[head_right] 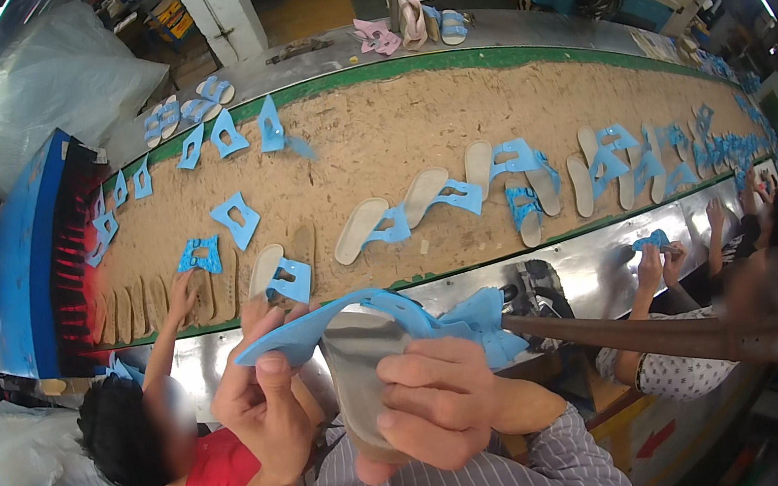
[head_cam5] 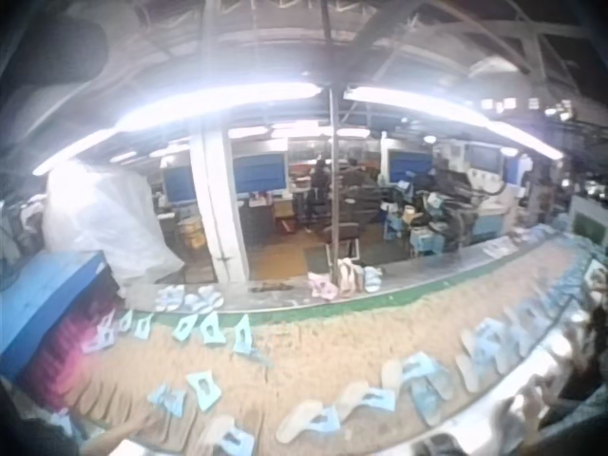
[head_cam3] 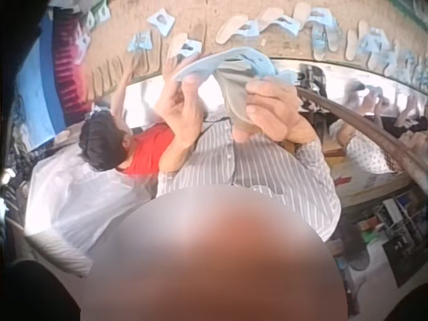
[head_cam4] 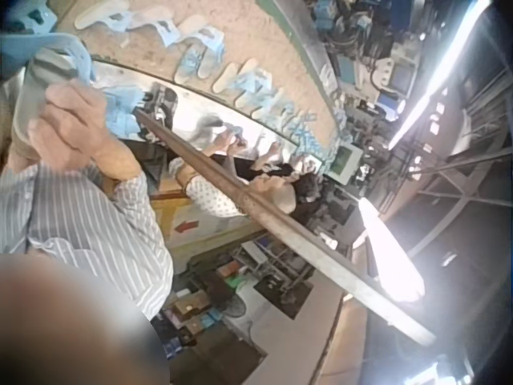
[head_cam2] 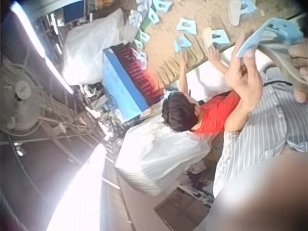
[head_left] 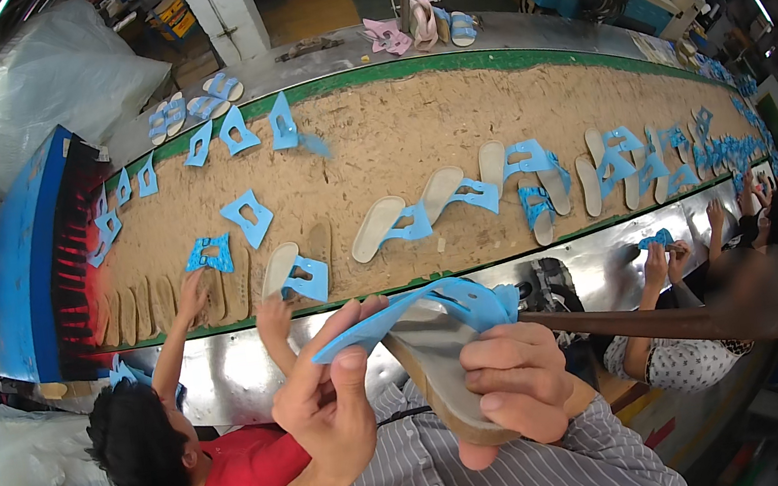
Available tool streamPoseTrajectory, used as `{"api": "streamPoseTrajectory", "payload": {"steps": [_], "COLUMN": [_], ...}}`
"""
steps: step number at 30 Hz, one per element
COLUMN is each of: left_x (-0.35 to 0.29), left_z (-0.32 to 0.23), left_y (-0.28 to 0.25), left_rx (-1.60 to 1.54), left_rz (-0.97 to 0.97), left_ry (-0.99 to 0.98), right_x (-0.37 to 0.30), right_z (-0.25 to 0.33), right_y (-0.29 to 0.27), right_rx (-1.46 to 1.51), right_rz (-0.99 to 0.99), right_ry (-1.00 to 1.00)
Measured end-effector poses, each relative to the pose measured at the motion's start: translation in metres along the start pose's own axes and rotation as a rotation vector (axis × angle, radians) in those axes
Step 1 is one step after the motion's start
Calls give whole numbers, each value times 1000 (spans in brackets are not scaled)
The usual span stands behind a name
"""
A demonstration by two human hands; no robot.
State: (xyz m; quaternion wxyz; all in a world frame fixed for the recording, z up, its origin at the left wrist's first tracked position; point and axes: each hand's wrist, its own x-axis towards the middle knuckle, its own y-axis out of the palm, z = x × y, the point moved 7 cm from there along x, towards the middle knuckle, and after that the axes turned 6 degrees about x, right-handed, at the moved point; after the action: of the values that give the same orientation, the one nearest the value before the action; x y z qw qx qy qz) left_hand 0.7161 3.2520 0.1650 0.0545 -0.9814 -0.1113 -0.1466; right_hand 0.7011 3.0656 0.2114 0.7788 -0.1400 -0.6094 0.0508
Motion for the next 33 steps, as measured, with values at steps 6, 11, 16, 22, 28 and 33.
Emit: {"api": "streamPoseTrajectory", "payload": {"steps": [6,11,16,22,28,33], "left_x": [-11,-8,-7,-20,-25,-21], "left_z": [15,-9,-20,-28,19,121], "left_y": [-10,0,13,29,30,-12], "left_rx": [-182,-79,77,301,449,-98], "left_rz": [-6,156,204,152,168,105], "left_ry": [-255,-32,168,405,442,-232], "right_x": [-7,-12,-25,-36,-51,-96], "right_z": [-6,-14,-24,-27,-45,-85], "right_y": [4,3,-1,6,-2,9], "right_rx": [18,124,229,203,-261,167], "right_rz": [12,19,-14,-192,-455,-979], "right_ry": [10,53,179,265,637,996]}}
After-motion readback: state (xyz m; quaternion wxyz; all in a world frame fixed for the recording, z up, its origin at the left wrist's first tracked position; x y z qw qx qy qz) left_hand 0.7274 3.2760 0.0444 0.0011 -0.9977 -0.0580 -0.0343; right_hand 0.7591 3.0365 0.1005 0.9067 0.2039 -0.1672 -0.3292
